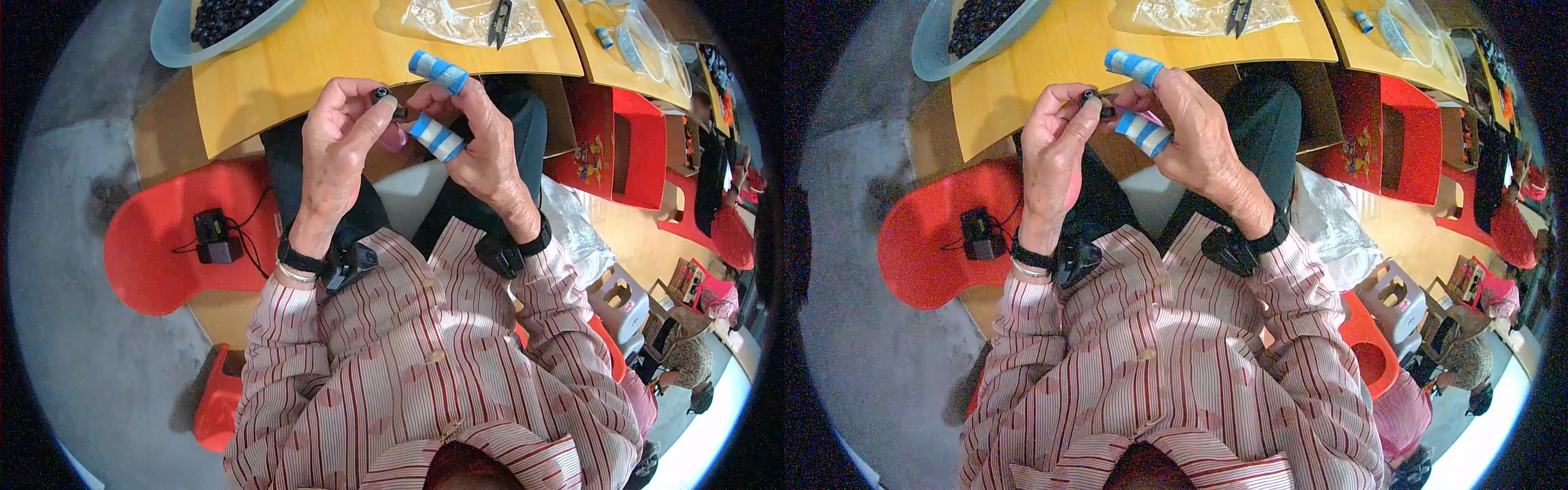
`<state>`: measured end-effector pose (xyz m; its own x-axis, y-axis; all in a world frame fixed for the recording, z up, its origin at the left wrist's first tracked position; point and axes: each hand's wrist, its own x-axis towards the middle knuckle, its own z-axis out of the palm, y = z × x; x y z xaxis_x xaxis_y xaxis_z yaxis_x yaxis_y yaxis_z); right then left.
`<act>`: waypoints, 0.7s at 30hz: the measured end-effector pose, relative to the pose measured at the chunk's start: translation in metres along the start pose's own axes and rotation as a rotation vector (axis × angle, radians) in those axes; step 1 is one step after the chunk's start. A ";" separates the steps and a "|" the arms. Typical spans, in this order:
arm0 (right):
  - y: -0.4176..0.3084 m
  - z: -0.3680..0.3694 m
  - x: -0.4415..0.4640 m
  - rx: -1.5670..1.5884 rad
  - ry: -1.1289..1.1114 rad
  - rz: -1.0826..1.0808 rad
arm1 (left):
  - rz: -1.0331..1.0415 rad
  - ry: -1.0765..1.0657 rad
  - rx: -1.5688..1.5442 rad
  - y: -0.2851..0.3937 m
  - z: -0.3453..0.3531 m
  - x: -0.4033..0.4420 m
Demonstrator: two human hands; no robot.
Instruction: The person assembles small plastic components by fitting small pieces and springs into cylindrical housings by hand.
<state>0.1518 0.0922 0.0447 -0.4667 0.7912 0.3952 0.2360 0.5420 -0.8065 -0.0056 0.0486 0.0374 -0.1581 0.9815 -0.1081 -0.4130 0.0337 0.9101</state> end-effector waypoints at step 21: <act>0.001 -0.026 -0.004 0.712 0.026 0.422 | 0.055 -0.141 0.237 -0.001 0.014 -0.011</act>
<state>0.1761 0.0968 0.0535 -0.4381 0.8989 -0.0003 -0.2135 -0.1044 -0.9714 0.0093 0.0405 0.0438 -0.0413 0.9990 -0.0146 -0.1830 0.0069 0.9831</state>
